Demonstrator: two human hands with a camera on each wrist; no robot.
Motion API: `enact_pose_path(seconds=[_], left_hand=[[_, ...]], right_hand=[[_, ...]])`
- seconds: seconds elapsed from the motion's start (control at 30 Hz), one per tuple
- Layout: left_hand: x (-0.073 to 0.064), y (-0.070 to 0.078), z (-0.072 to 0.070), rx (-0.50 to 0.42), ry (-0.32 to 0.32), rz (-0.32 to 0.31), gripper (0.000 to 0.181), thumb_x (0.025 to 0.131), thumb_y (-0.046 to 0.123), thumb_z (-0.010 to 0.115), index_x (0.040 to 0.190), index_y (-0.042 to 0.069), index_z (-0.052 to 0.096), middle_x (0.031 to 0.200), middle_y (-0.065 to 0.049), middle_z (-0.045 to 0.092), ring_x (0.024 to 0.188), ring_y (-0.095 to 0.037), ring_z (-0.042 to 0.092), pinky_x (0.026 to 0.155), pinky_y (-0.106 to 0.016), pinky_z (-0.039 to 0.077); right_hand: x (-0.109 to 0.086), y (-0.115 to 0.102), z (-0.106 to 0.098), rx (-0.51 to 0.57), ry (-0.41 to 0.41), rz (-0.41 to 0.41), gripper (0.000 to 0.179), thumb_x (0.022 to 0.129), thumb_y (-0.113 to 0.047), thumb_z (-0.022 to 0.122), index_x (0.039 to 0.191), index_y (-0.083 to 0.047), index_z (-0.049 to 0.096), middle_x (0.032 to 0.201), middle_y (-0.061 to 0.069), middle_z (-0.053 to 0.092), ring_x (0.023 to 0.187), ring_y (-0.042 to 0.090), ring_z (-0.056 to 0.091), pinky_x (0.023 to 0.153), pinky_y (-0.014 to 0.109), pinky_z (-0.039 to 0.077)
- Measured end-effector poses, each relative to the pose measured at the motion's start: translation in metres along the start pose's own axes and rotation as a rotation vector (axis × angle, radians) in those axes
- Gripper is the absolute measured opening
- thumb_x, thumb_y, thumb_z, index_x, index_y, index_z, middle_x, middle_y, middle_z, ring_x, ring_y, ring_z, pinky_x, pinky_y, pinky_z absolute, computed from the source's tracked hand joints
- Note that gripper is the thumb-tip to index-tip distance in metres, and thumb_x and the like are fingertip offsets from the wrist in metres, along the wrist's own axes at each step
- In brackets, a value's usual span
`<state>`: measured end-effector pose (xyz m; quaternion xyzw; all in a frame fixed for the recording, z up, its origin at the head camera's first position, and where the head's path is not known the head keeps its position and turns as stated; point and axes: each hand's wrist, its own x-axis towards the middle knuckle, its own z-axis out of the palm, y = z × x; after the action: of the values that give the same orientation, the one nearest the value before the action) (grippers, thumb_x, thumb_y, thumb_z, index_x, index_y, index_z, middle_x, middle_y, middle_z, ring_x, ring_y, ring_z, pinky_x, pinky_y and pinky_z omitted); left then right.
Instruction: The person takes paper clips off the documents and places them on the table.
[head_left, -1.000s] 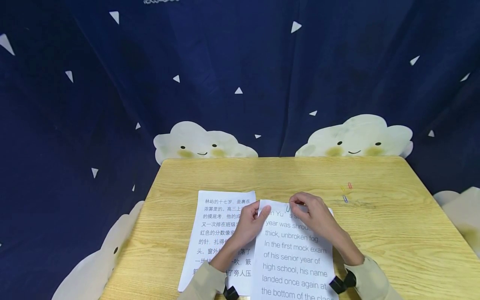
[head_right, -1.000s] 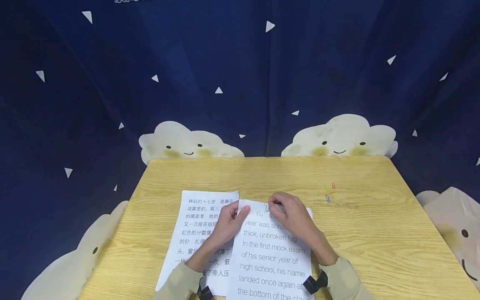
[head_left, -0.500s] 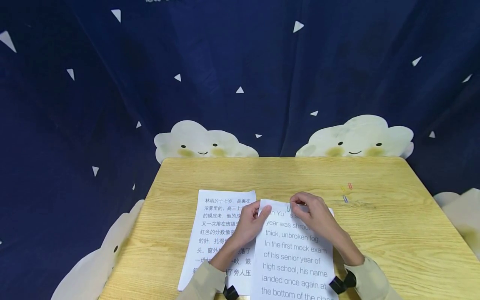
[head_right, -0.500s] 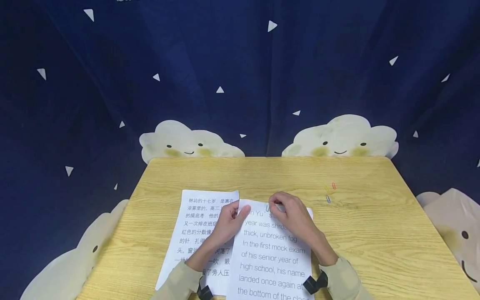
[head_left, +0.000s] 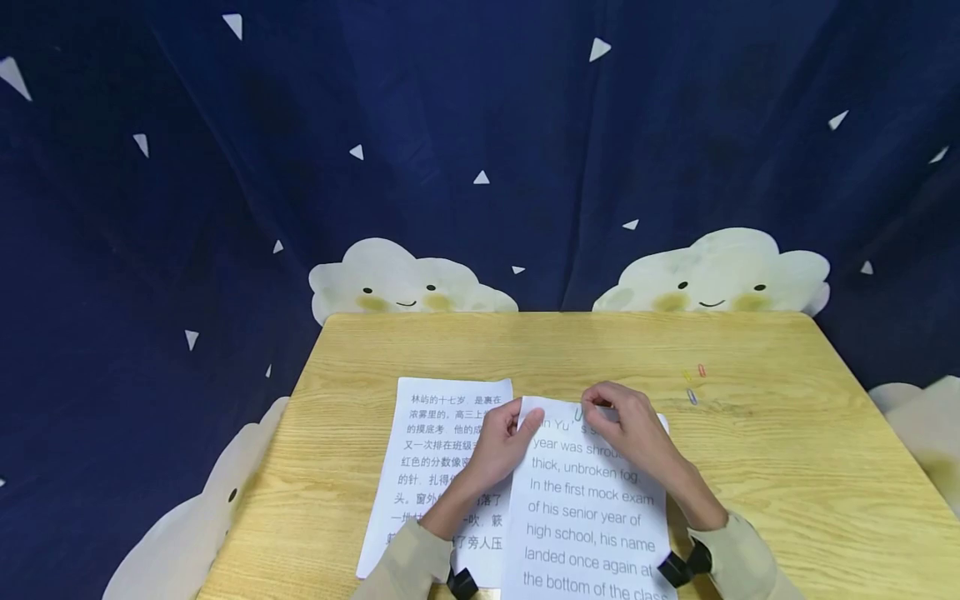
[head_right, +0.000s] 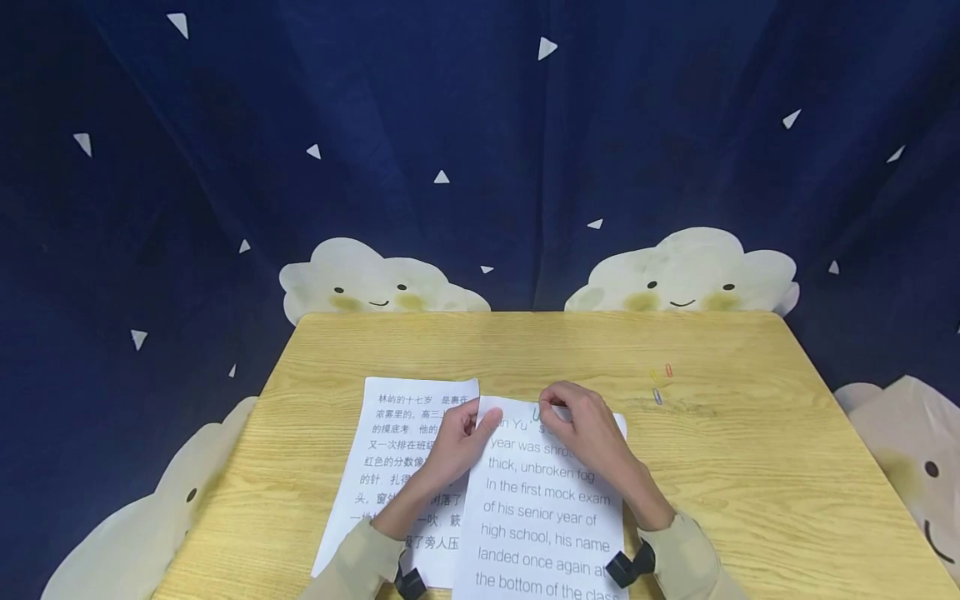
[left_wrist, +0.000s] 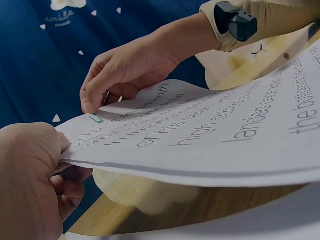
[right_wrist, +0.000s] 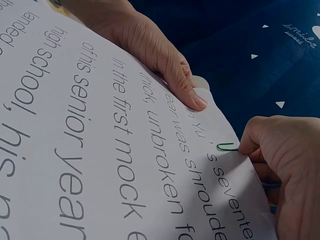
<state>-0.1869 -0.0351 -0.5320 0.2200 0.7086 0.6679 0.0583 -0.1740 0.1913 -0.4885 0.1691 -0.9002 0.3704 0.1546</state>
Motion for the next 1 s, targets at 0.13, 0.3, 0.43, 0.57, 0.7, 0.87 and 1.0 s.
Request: enact_pose_path(seconds=[0.13,0.3,0.43,0.57,0.7,0.87,1.0], left_hand=[[0.0,0.0,0.001,-0.001,-0.002,0.002,0.023,0.101,0.028,0.054,0.111,0.013,0.068,0.068,-0.008,0.066,0.049,-0.015,0.061,0.039,-0.025,0.048],[0.001,0.002,0.001,0.007,-0.003,0.005,0.024,0.101,0.03,0.054,0.11,0.013,0.068,0.066,-0.008,0.064,0.048,-0.015,0.058,0.039,-0.024,0.045],[0.001,0.003,0.002,0.007,-0.003,0.004,0.025,0.101,0.03,0.054,0.111,0.013,0.068,0.067,-0.011,0.066,0.049,-0.019,0.061,0.04,-0.025,0.047],[0.001,0.003,0.002,-0.009,-0.005,0.016,0.024,0.101,0.028,0.053,0.112,0.011,0.068,0.07,-0.012,0.068,0.05,-0.023,0.064,0.04,-0.028,0.05],[0.001,0.002,0.002,-0.015,-0.007,0.015,0.024,0.102,0.028,0.053,0.112,0.012,0.068,0.072,-0.01,0.069,0.052,-0.022,0.065,0.041,-0.028,0.052],[0.0,0.0,0.002,-0.017,-0.006,0.013,0.024,0.102,0.027,0.053,0.113,0.012,0.067,0.073,-0.01,0.07,0.052,-0.021,0.065,0.042,-0.027,0.052],[0.0,-0.001,0.002,-0.035,-0.01,0.016,0.024,0.102,0.025,0.052,0.114,0.009,0.067,0.075,-0.013,0.07,0.054,-0.024,0.067,0.043,-0.029,0.053]], right_hand=[[-0.001,0.001,0.0,0.012,0.007,0.005,0.007,0.091,-0.015,0.064,0.088,-0.022,0.065,0.087,-0.005,0.065,0.077,0.005,0.057,0.073,0.021,0.05],[-0.002,0.003,0.0,0.04,0.028,-0.019,0.01,0.09,-0.012,0.065,0.088,-0.021,0.066,0.086,-0.003,0.067,0.078,0.005,0.059,0.073,0.017,0.049],[-0.001,0.003,-0.001,0.061,0.035,-0.043,0.012,0.088,-0.009,0.065,0.088,-0.021,0.066,0.086,-0.003,0.067,0.079,0.005,0.06,0.073,0.015,0.049],[-0.001,0.003,-0.001,0.081,0.04,-0.044,0.011,0.089,-0.009,0.065,0.088,-0.02,0.066,0.086,-0.001,0.068,0.079,0.006,0.061,0.072,0.015,0.05],[0.0,0.004,-0.004,0.113,0.051,-0.026,0.012,0.088,-0.006,0.065,0.089,-0.018,0.068,0.083,-0.004,0.067,0.074,0.008,0.059,0.066,0.017,0.051],[0.002,0.007,-0.009,0.12,0.052,-0.017,0.017,0.086,0.0,0.065,0.09,-0.016,0.069,0.08,-0.007,0.064,0.067,0.011,0.054,0.056,0.02,0.046],[0.002,0.009,-0.01,0.122,0.048,-0.021,0.017,0.085,0.001,0.066,0.09,-0.016,0.069,0.079,-0.008,0.063,0.066,0.01,0.053,0.054,0.021,0.045]])
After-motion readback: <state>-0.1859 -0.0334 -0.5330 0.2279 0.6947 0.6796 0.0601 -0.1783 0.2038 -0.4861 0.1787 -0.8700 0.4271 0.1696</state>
